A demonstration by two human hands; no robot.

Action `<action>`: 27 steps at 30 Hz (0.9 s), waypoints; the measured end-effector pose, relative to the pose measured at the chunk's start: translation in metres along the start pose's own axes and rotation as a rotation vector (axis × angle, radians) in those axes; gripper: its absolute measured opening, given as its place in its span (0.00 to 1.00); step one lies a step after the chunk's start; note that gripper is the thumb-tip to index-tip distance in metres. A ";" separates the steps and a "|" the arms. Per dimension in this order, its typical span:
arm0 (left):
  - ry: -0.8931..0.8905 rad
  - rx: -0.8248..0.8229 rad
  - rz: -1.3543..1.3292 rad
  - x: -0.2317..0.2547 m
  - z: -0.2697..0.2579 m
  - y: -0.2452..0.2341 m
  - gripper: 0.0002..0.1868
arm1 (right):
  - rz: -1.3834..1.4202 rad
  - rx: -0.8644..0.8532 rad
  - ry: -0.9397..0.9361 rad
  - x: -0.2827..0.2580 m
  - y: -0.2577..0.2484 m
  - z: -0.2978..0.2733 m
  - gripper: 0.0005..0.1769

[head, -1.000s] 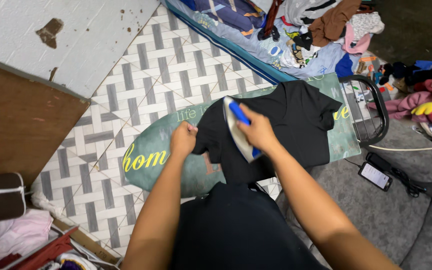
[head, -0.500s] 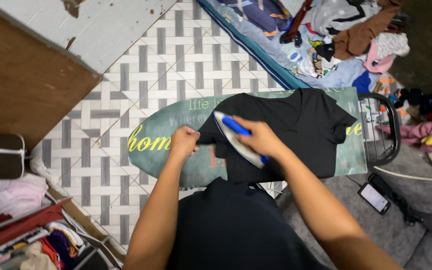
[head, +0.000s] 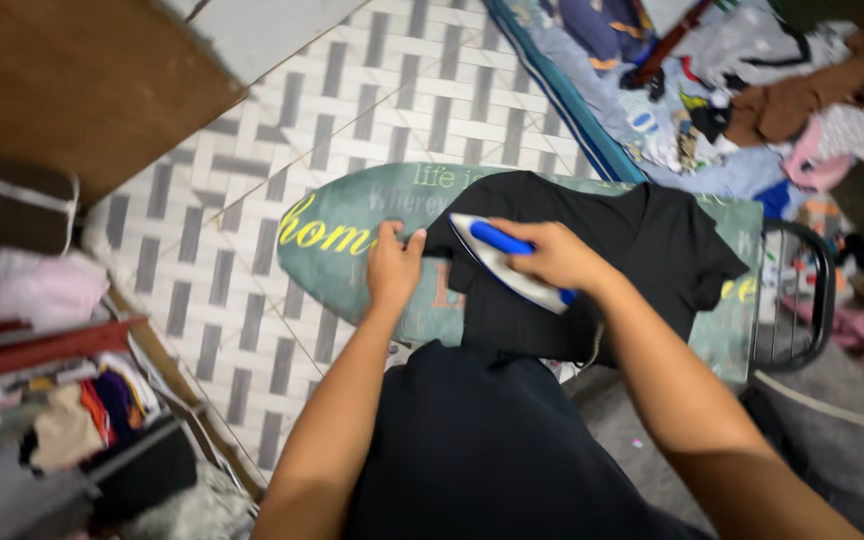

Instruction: The person irons a black shirt on an ironing board and then places it on a hanger and hangs it in a closet.

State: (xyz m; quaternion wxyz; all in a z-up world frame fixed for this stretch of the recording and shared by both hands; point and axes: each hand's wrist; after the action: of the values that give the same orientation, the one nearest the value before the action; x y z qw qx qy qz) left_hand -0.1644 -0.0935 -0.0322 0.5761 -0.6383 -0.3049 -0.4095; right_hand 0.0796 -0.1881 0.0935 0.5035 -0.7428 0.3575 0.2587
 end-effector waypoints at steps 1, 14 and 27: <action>0.034 0.098 -0.022 0.008 -0.013 -0.003 0.20 | -0.042 0.005 -0.009 -0.008 0.004 0.011 0.38; -0.475 -0.221 -0.459 0.015 -0.090 0.038 0.12 | -0.184 -0.310 -0.057 -0.001 -0.029 0.013 0.39; -0.591 -0.219 -0.572 0.004 -0.111 0.043 0.09 | -0.183 -0.369 -0.067 -0.007 -0.028 0.025 0.39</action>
State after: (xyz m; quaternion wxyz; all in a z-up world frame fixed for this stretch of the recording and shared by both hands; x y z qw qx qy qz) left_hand -0.1448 -0.2092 -0.0495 0.2557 -0.6753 -0.5766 -0.3821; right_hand 0.0970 -0.1566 0.1050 0.3918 -0.8428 0.2183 0.2974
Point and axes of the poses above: each hand's wrist, its own z-axis towards the middle knuckle, its own y-axis out of the palm, x = y × z, and after that the axes turned 7 degrees about -z, right-handed
